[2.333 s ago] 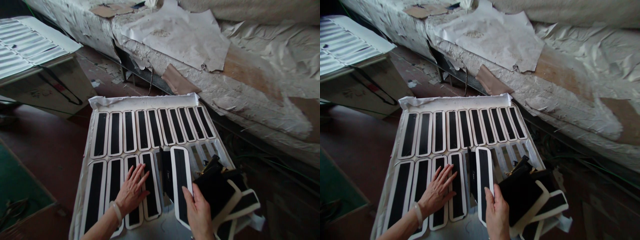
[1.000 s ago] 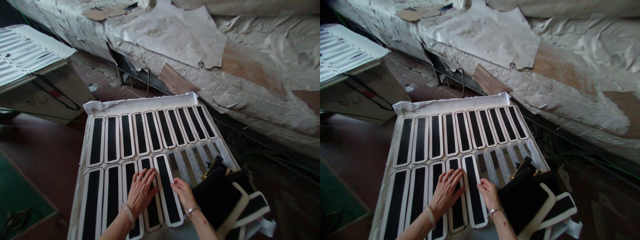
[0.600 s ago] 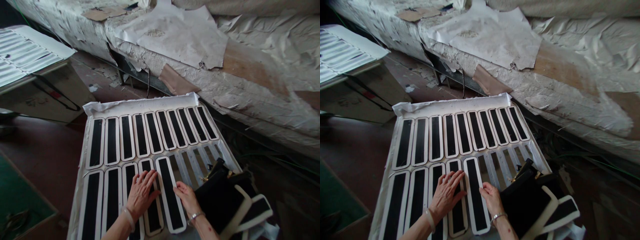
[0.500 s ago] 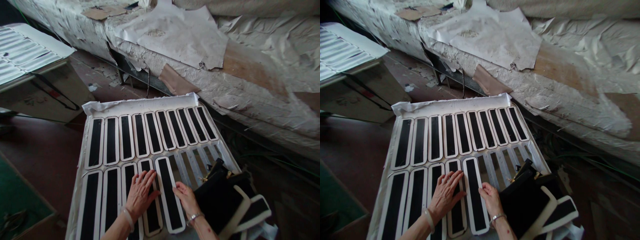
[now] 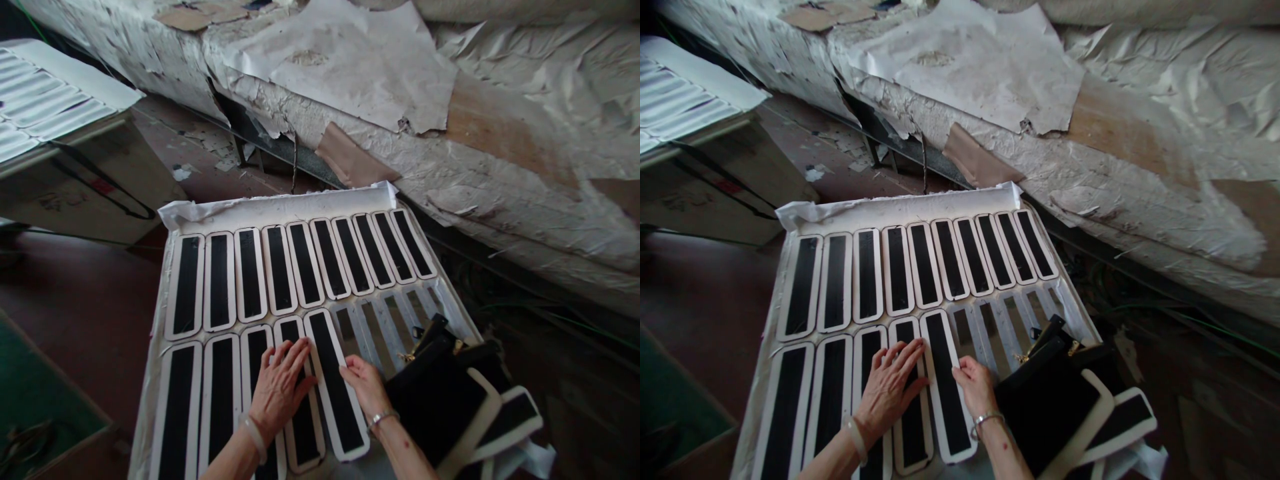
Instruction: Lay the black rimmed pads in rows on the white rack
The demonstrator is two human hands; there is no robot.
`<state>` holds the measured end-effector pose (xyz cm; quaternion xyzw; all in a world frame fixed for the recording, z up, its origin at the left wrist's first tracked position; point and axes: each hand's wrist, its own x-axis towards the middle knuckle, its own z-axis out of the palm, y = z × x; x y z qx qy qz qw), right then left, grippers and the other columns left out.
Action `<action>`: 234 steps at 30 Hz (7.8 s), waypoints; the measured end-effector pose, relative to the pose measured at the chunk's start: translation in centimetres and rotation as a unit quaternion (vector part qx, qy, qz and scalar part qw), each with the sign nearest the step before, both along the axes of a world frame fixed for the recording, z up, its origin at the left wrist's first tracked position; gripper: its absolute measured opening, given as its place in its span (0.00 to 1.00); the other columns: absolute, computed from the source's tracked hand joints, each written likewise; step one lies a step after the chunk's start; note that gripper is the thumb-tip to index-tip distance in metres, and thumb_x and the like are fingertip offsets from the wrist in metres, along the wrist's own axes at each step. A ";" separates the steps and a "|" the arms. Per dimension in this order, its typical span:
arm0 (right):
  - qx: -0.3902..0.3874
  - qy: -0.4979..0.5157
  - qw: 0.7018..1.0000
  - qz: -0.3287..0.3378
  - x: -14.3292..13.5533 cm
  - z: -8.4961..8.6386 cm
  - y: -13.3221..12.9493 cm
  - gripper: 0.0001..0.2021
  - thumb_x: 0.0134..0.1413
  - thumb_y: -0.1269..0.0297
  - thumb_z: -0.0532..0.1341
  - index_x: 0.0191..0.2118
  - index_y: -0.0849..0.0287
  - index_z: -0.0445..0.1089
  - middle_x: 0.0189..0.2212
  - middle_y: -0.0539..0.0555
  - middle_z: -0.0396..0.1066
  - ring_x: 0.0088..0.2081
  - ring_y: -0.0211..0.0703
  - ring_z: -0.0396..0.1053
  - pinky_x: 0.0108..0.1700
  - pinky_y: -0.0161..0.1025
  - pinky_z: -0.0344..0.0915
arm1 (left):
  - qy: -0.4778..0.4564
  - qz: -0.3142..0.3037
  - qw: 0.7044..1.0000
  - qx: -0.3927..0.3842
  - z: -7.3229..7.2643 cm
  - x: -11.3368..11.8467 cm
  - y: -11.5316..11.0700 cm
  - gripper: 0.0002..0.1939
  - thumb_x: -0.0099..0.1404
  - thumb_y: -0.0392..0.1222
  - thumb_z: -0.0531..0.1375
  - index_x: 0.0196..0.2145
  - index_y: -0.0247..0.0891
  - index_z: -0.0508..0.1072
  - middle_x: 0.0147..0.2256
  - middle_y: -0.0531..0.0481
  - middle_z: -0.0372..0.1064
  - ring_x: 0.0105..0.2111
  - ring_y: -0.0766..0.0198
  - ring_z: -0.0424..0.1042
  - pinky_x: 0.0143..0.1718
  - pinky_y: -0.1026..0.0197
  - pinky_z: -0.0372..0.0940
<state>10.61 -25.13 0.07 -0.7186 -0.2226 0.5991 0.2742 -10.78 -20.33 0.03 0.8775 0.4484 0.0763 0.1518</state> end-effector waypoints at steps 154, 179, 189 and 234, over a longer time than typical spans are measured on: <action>0.313 -0.302 0.578 0.690 26.0 6.1 -7.9 0.50 0.42 0.71 0.74 0.69 0.51 0.48 0.65 0.59 0.56 0.65 0.62 0.56 0.59 0.66 0.63 | 0.087 -0.126 0.985 0.084 1.1 4.0 -1.6 0.39 0.67 0.60 0.55 0.64 0.26 0.57 0.68 0.36 0.43 0.67 0.47 0.45 0.65 0.45 0.47; 0.233 -0.550 0.671 0.440 15.6 8.2 -5.7 0.52 0.42 0.65 0.71 0.71 0.56 0.42 0.49 0.65 0.66 0.40 0.57 0.74 0.37 0.51 0.78 | -0.001 -0.067 0.997 -0.032 1.3 6.4 -2.6 0.21 0.68 0.52 0.56 0.56 0.44 0.69 0.64 0.50 0.55 0.65 0.51 0.51 0.64 0.44 0.52; 0.197 -0.566 0.782 0.171 9.7 12.3 -3.4 0.38 0.56 0.48 0.59 0.69 0.52 0.49 0.46 0.60 0.66 0.38 0.53 0.75 0.26 0.41 0.75 | 0.027 -0.086 0.995 0.034 0.9 6.4 -2.6 0.27 0.64 0.49 0.61 0.59 0.43 0.65 0.65 0.49 0.53 0.64 0.49 0.49 0.64 0.44 0.43; 0.151 -0.562 0.802 0.131 1.9 2.8 -4.3 0.34 0.62 0.49 0.56 0.69 0.56 0.49 0.51 0.63 0.65 0.42 0.53 0.74 0.33 0.43 0.75 | -0.070 -0.091 0.993 -0.032 0.8 7.0 -0.7 0.16 0.66 0.43 0.59 0.50 0.38 0.68 0.60 0.53 0.62 0.62 0.54 0.56 0.64 0.47 0.53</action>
